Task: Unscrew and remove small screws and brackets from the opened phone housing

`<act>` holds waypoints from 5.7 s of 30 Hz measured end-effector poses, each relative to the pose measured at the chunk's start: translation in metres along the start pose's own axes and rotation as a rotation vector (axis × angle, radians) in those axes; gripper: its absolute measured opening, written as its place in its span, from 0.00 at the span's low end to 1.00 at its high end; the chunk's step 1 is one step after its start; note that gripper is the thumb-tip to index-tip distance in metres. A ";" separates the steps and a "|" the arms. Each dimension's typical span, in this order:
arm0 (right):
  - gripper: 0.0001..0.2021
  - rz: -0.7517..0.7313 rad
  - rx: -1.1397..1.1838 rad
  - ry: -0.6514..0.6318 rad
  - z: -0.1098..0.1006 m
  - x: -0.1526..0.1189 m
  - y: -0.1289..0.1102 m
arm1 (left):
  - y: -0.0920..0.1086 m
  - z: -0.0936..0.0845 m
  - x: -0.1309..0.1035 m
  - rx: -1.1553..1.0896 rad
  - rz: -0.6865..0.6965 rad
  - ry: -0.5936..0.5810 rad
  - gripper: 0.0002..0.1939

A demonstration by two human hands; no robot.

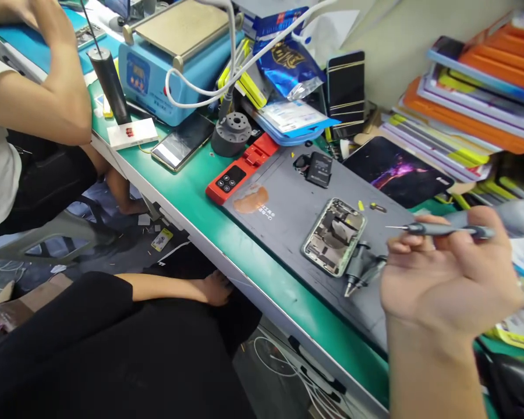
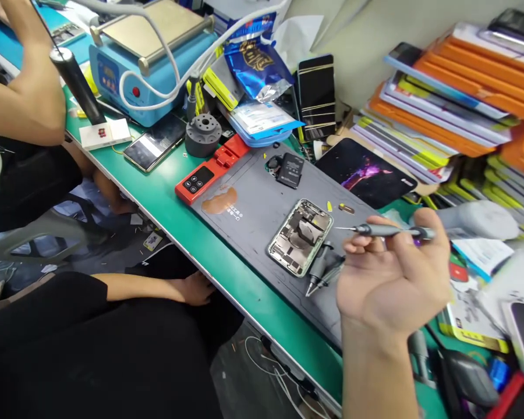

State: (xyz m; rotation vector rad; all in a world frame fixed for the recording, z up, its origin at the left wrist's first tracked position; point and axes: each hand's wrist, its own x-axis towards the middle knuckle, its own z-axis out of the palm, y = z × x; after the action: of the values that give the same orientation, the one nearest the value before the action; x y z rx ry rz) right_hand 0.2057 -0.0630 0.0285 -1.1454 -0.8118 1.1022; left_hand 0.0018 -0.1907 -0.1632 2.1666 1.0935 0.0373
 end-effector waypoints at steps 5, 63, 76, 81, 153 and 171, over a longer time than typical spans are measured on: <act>0.13 -0.022 0.093 -0.022 -0.004 0.010 0.008 | 0.030 -0.031 -0.038 0.086 0.339 -0.170 0.13; 0.38 -1.005 -0.655 -0.440 -0.013 0.015 0.057 | 0.016 -0.233 0.068 0.895 0.852 0.619 0.15; 0.38 -1.076 -0.685 -0.500 -0.010 0.018 0.047 | 0.016 -0.234 0.068 0.874 0.843 0.594 0.14; 0.37 -1.071 -0.694 -0.503 -0.009 0.018 0.045 | 0.014 -0.232 0.069 0.863 0.842 0.603 0.15; 0.30 -1.205 -0.821 -0.372 -0.003 0.022 0.029 | 0.014 -0.234 0.068 0.883 0.800 0.555 0.10; 0.31 -1.178 -0.904 -0.395 -0.006 0.022 0.035 | 0.013 -0.234 0.071 0.859 0.860 0.600 0.10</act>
State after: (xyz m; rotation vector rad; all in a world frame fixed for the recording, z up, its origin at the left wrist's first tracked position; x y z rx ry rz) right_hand 0.2085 -0.0427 -0.0080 -0.8483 -2.0604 -0.1094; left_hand -0.0186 -0.0114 0.0017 3.4061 0.3539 0.7670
